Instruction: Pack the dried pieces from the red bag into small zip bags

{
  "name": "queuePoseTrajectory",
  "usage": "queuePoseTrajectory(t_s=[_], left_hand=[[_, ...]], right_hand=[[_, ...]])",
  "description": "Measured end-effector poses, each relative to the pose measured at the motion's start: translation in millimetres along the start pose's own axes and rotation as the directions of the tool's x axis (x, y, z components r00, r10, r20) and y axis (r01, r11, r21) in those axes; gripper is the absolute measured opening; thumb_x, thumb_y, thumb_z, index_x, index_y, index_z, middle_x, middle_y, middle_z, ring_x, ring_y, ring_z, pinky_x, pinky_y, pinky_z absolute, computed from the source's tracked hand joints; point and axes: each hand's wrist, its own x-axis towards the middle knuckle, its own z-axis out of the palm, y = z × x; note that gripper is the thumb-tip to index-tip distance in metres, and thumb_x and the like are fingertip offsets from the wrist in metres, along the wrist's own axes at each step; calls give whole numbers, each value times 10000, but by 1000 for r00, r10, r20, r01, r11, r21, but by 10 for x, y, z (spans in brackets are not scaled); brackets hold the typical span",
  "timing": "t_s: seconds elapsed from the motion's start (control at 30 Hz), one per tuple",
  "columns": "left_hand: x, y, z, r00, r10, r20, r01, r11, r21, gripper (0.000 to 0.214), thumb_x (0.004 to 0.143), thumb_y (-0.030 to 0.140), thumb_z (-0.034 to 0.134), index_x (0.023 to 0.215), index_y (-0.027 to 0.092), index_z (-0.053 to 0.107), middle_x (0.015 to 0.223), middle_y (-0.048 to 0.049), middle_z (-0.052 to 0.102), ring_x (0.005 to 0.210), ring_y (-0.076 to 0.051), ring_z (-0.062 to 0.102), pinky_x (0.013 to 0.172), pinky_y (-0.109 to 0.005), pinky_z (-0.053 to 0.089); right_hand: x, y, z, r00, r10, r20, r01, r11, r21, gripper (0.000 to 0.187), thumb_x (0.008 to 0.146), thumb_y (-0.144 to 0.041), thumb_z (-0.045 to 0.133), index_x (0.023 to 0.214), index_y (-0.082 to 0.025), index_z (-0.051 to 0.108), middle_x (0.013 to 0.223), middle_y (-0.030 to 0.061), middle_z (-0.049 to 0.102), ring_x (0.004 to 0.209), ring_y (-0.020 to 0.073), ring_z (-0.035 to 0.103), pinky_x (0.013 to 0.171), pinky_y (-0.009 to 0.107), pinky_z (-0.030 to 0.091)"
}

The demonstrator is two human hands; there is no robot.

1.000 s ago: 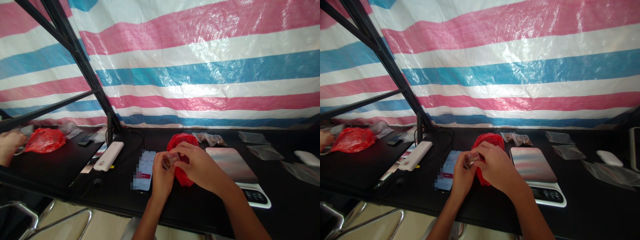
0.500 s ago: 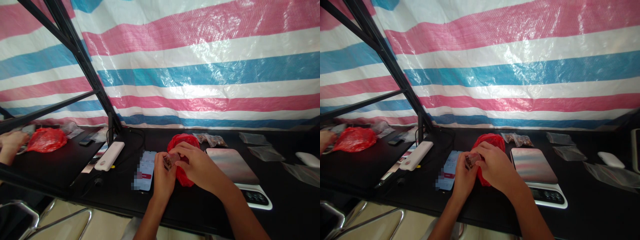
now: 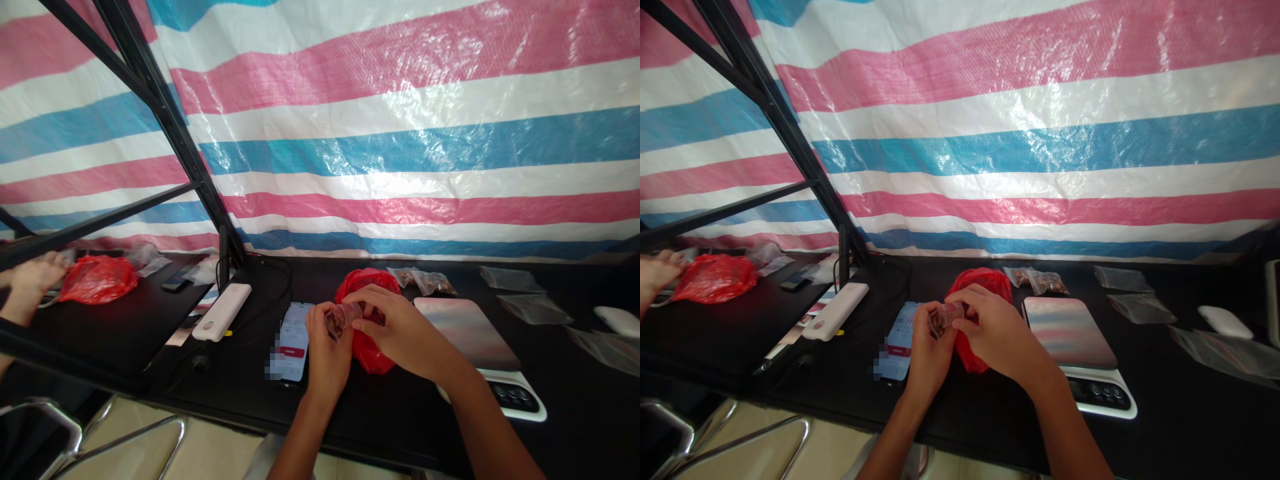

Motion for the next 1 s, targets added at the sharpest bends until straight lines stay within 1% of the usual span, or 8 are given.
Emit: queuePoseTrajectory(t_s=[0.27,0.4,0.5,0.63,0.73,0.83,0.93,1.0], left_hand=[[14,63,17,998,-50,-26,49,997,-57,169,897,294,683,978,220,555,893,-8,552,819,-166,559,758,-288,466],[13,118,-9,992,-20,-123,2,990,-141,177,910,331,676,984,216,564,876,-3,584,782,-149,588,736,-267,483],[1,132,-38,987,2,-161,-29,986,-162,231,922,355,669,1084,222,573,889,-3,590,783,-146,600,747,-264,491],[-24,112,-48,988,42,-149,-58,993,-104,381,910,307,682,1253,243,529,974,-15,562,818,-141,594,775,-262,489],[-44,97,-28,991,49,-124,-63,992,-110,512,894,246,685,1356,261,467,1042,-26,538,831,-133,584,782,-260,492],[-53,80,-2,992,39,-119,-56,988,-147,690,848,210,724,1448,285,392,1080,-28,515,860,-132,586,795,-263,504],[-48,74,4,996,25,-91,-40,986,-159,805,853,233,730,1530,292,297,1162,-59,520,989,-169,607,904,-323,519],[-46,88,-10,997,62,-51,-69,988,-135,819,890,258,706,1568,296,248,1250,-91,535,1117,-207,599,1010,-389,492]], right_hand=[[52,215,-42,995,54,-79,-42,989,144,275,876,-202,595,1125,-257,698,996,27,738,843,196,667,807,352,534],[97,479,19,983,127,-134,-126,992,18,269,890,-214,583,1131,-229,702,1044,70,755,920,237,690,895,405,533],[103,545,54,985,97,-145,-113,988,-105,346,874,-194,612,1212,-192,689,1200,134,729,1112,293,657,1037,480,473],[53,284,33,984,-3,-178,-12,997,-83,282,931,-245,578,1190,-220,687,1267,111,688,1194,277,610,1074,474,446],[-8,-4,36,999,-30,-18,31,996,87,200,924,-296,642,1118,-270,685,1154,29,715,1009,202,662,916,350,520],[-21,-162,97,994,-29,107,15,991,130,163,853,-259,737,1006,-265,682,984,-16,726,845,169,657,774,296,506],[33,-156,165,1000,3,1,-4,995,101,18,889,-219,680,881,-234,675,889,-13,725,801,167,655,744,297,479],[75,-109,184,996,-2,-89,12,993,116,65,912,-203,644,871,-226,688,875,-5,732,797,166,664,751,298,479]])
